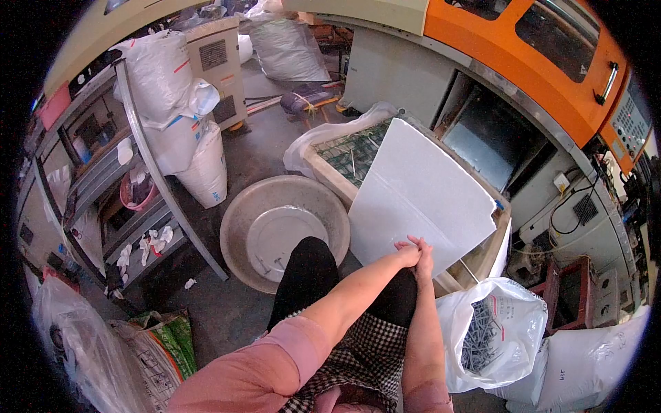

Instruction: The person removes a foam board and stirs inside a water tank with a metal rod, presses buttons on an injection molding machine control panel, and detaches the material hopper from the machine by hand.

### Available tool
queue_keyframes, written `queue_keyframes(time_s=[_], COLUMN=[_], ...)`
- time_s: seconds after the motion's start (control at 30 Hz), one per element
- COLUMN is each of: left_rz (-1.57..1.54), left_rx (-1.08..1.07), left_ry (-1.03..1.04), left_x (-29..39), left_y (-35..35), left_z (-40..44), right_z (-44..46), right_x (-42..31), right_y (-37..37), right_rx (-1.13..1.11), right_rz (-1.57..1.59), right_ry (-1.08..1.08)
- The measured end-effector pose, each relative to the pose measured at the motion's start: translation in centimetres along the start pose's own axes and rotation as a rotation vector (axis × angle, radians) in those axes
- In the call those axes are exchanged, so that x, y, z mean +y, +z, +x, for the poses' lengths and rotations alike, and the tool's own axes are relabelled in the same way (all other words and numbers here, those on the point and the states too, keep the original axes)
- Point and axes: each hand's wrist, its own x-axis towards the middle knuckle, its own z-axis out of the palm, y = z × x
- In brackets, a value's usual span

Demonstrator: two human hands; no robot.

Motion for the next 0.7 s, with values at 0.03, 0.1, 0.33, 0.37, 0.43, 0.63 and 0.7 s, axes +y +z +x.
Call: queue_keyframes(time_s=[0.03, 0.1, 0.33, 0.37, 0.43, 0.63, 0.7], left_rz=[0.001, 0.003, -0.023, -0.034, -0.055, -0.040, -0.014], left_rx=[0.005, 0.010, -0.008, -0.001, -0.005, -0.053, -0.065], left_ry=[0.011, 0.022, 0.093, 0.120, 0.108, -0.004, -0.038], left_x=[0.1, -0.2, -2.1, -2.4, -2.1, 0.6, 1.0], left_y=[-0.1, 0.0, 1.6, 1.9, 1.7, -0.7, -1.1], left_z=[-0.1, 0.2, 1.9, 2.2, 1.8, -0.6, -1.0], right_z=[0.0, -0.1, 0.3, 0.3, 0.3, 0.3, 0.3], right_x=[0.0, -0.1, 0.3, 0.3, 0.3, 0.3, 0.3], right_y=[0.0, 0.2, -0.4, -0.6, -0.5, -0.5, -0.5], right_rx=[0.003, 0.005, -0.008, -0.013, -0.012, -0.013, -0.011], right_rz=[-0.006, -0.012, -0.011, -0.008, -0.007, -0.005, -0.001], right_ry=[-0.001, -0.002, 0.011, 0.012, 0.011, 0.008, 0.013])
